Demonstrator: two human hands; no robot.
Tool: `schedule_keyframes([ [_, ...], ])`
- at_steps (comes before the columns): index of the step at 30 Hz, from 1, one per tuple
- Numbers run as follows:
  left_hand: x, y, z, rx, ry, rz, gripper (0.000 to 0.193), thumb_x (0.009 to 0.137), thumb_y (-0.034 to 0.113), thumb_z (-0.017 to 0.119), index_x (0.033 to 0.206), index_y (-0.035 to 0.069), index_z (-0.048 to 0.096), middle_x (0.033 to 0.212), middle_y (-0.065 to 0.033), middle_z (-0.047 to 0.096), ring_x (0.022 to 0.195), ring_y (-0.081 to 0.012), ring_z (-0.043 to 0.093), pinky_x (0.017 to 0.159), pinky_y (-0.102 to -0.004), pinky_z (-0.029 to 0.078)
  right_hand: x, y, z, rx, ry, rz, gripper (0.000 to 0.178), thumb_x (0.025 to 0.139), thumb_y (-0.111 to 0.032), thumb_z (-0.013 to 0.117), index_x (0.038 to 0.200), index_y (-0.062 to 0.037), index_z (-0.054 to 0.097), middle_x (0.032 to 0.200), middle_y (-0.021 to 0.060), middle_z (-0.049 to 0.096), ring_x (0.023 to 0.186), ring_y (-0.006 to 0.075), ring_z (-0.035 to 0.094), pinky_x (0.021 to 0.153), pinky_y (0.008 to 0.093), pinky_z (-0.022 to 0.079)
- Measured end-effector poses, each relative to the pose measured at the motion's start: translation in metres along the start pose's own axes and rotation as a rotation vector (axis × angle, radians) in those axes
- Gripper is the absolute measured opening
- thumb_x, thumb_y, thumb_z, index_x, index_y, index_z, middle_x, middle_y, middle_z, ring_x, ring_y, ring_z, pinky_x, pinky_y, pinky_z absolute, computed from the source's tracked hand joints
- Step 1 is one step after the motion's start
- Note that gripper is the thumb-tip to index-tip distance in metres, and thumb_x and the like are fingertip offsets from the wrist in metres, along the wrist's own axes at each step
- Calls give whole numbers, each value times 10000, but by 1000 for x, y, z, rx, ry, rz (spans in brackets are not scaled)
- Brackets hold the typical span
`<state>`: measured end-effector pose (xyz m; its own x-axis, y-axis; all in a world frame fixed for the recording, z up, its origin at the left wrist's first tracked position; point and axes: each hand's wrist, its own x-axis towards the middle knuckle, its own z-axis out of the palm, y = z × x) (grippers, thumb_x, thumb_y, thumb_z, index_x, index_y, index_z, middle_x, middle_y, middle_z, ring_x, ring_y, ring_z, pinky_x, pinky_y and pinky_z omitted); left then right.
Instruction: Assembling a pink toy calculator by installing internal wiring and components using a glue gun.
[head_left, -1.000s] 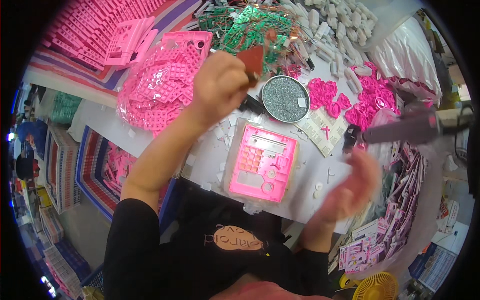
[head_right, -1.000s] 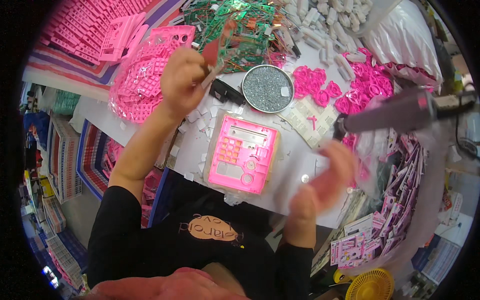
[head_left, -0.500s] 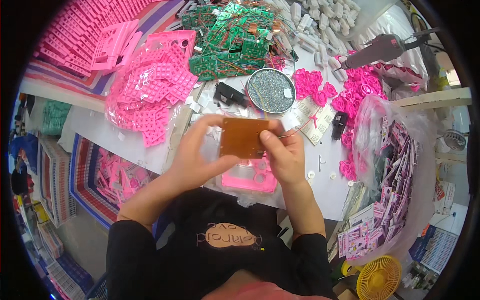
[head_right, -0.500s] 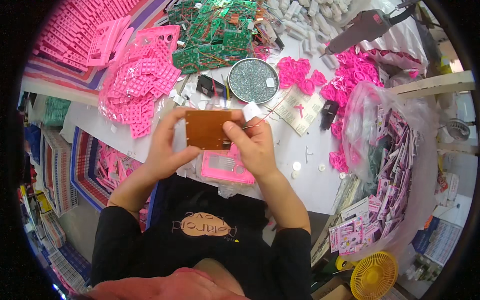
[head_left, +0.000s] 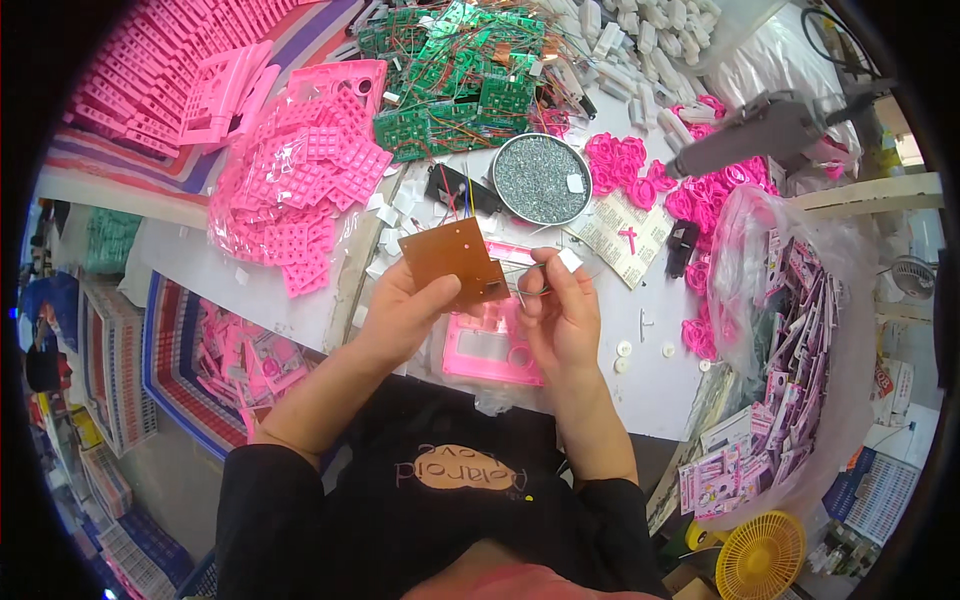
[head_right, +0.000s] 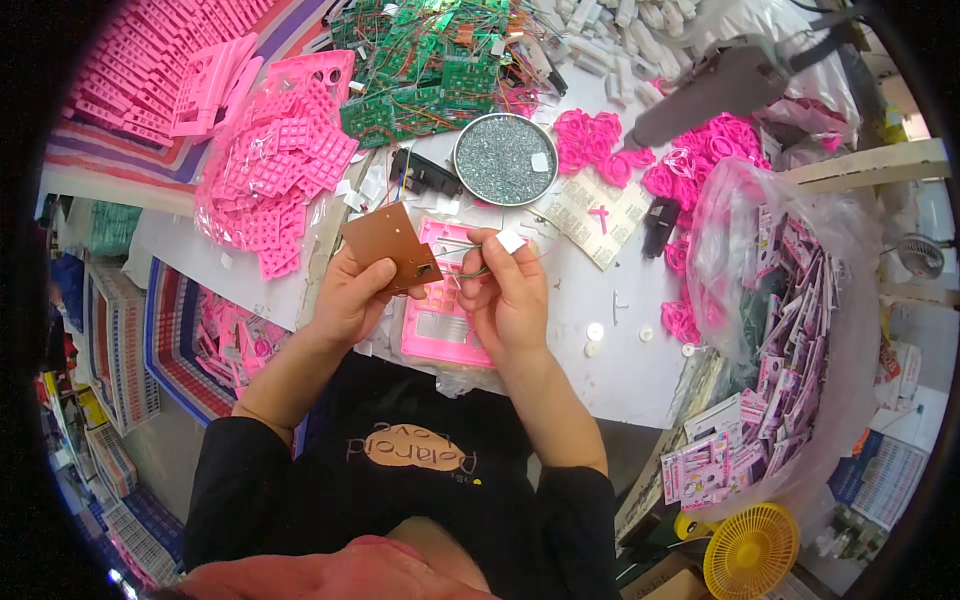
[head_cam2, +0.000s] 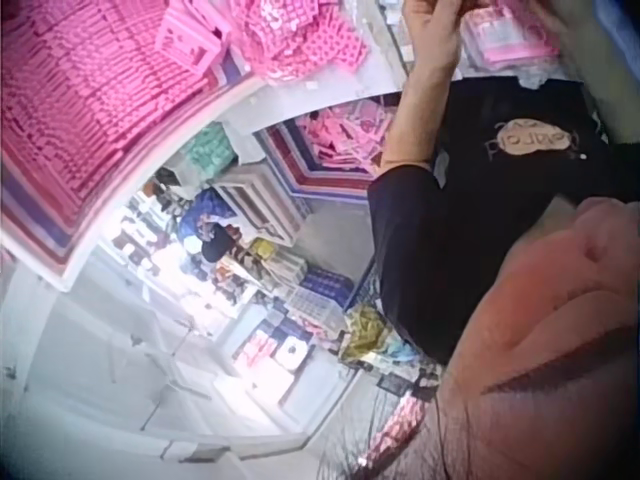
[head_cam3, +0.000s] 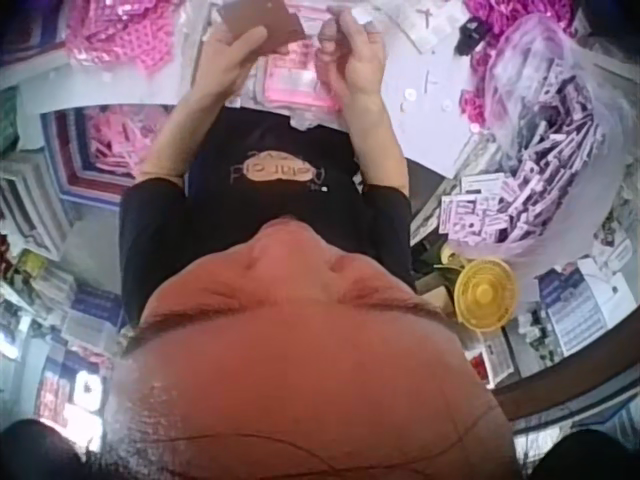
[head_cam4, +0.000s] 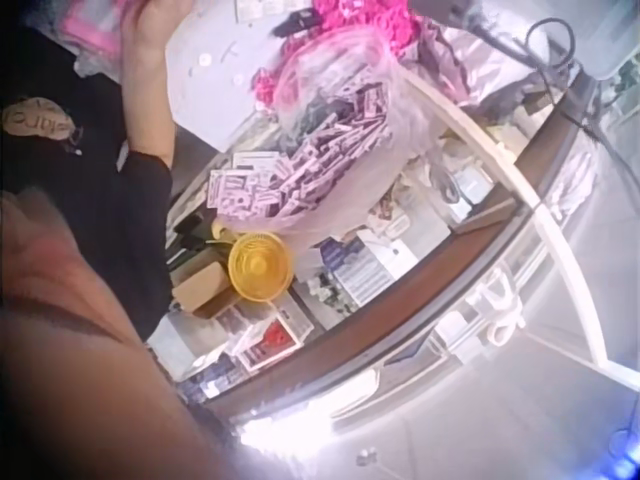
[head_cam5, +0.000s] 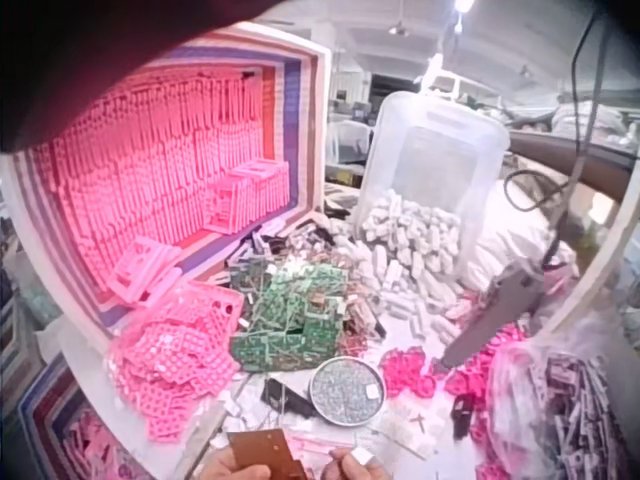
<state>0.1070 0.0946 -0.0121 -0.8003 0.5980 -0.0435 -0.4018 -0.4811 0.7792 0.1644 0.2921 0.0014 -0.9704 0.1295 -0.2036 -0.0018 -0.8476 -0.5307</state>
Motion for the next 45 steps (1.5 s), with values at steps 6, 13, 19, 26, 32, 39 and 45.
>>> schedule_keyframes([
  [6,-2,-1,6,68,111,26,412,1037,125,547,1425,20,453,1254,-153,654,1099,-284,691,821,-352,581,-19,9,8,-1023,-141,-700,84,951,2,631,1013,35,676,840,74,670,678,141,626,606,264,487],
  [13,0,3,19,93,37,105,374,1054,186,508,1377,-1,494,1218,-155,668,1029,-245,701,791,-318,568,-6,20,11,-247,166,5,197,1009,-139,625,1107,26,669,799,38,633,608,98,540,509,248,412],
  [19,-1,-1,6,37,-132,33,448,1044,263,521,1389,-21,485,1216,-151,664,958,-204,678,703,-290,533,12,18,2,-92,54,307,105,991,-114,636,1008,-13,656,736,16,610,524,48,501,412,198,343],
  [26,-1,10,1,63,-74,-43,491,1015,293,539,1392,-17,486,1199,-195,659,868,-198,666,524,-272,468,12,22,1,-135,44,337,84,979,-106,637,988,-24,651,677,9,576,481,44,465,390,181,315],
  [32,-5,5,-12,21,-199,-57,518,1001,331,567,1393,11,459,1129,-173,651,783,-167,621,495,-272,435,5,9,-8,12,11,397,296,980,-112,600,1248,12,589,673,44,570,477,50,437,395,187,304],
  [39,-6,10,0,195,-239,-33,420,1056,312,529,1368,31,544,1086,-71,675,773,-88,559,597,-239,431,-21,-35,14,-439,-270,131,388,989,-91,602,1355,26,545,684,42,623,550,44,495,463,200,354],
  [45,-6,24,3,467,-282,-116,354,1035,209,562,1310,-11,601,1053,-59,687,807,-71,575,675,-245,464,-34,-38,17,-805,-177,-39,165,993,-96,634,904,36,675,723,27,643,589,49,554,524,211,425],
])
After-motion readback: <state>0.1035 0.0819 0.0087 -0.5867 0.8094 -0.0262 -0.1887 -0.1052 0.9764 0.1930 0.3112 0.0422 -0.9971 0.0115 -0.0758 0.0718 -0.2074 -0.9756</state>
